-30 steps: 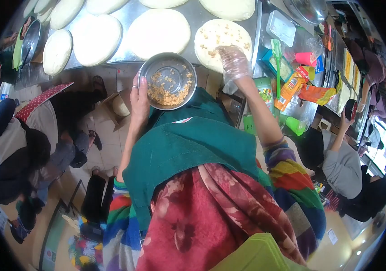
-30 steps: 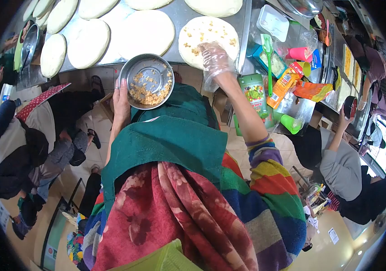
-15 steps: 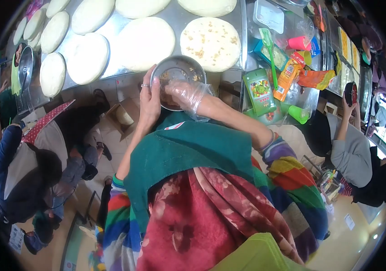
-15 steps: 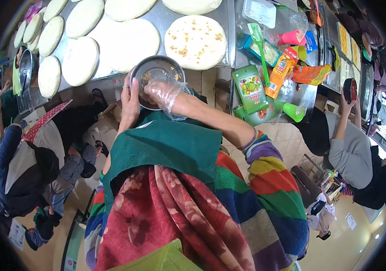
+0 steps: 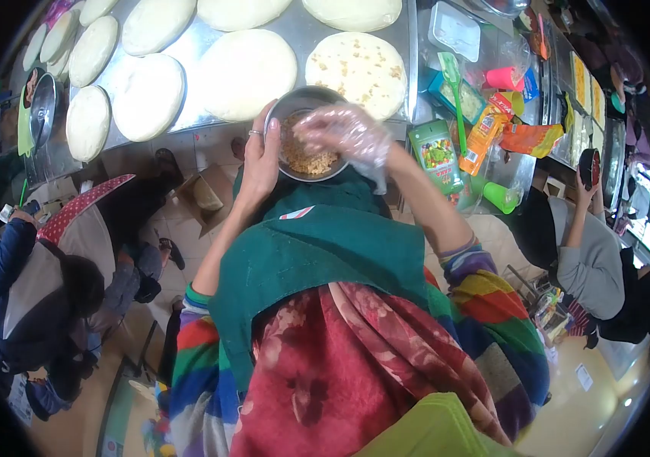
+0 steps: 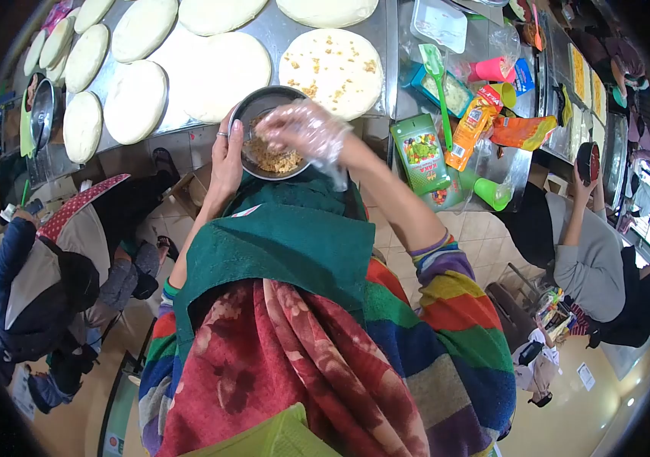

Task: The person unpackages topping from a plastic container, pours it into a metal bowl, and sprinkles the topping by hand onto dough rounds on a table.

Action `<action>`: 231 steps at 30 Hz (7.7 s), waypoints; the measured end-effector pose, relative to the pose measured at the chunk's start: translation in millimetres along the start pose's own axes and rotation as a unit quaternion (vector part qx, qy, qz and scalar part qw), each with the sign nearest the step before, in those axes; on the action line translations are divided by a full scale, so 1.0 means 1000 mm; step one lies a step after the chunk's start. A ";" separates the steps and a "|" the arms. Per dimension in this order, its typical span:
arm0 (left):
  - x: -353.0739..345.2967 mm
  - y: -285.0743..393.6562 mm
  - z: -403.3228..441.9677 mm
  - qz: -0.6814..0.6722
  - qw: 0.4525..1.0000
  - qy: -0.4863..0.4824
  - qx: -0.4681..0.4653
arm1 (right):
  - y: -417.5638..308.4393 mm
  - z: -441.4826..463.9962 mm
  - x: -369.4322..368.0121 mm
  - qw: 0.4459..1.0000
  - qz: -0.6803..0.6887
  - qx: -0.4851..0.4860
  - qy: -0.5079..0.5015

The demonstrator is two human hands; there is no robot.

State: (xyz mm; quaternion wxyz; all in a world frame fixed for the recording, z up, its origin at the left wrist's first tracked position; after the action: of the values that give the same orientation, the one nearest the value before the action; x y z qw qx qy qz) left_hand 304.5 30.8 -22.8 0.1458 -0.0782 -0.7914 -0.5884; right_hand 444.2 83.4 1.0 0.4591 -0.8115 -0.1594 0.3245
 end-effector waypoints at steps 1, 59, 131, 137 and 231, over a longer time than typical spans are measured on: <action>0.001 0.001 0.000 -0.009 1.000 0.001 0.007 | -0.011 -0.004 0.008 0.998 0.056 0.001 0.014; 0.050 -0.033 -0.023 -0.073 0.989 0.105 0.079 | 0.028 0.017 0.110 0.846 -0.459 0.191 0.194; -0.005 0.004 0.019 -0.029 0.999 -0.027 0.028 | -0.033 -0.018 0.040 0.998 0.017 -0.006 0.066; 0.016 -0.008 0.017 -0.037 0.997 0.015 0.062 | -0.009 -0.036 0.123 0.949 -0.224 0.053 0.215; 0.137 0.001 0.033 0.078 0.994 -0.059 -0.054 | 0.043 0.086 -0.133 0.945 -0.289 0.152 0.028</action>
State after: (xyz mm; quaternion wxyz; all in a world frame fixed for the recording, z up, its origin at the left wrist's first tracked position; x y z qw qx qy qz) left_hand 170.9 56.5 13.8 0.1397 -0.1821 -0.7572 -0.6115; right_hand 286.6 41.6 -16.7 0.6555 -0.6598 -0.3229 0.1752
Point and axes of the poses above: each hand's wrist, its own z-axis towards the middle knuckle, its own x-axis out of the back of the hand, y = z × x, the point moved 6 cm from there along z, towards the middle knuckle, and after that the axes turned 14 degrees about z, right-handed, at the moved point
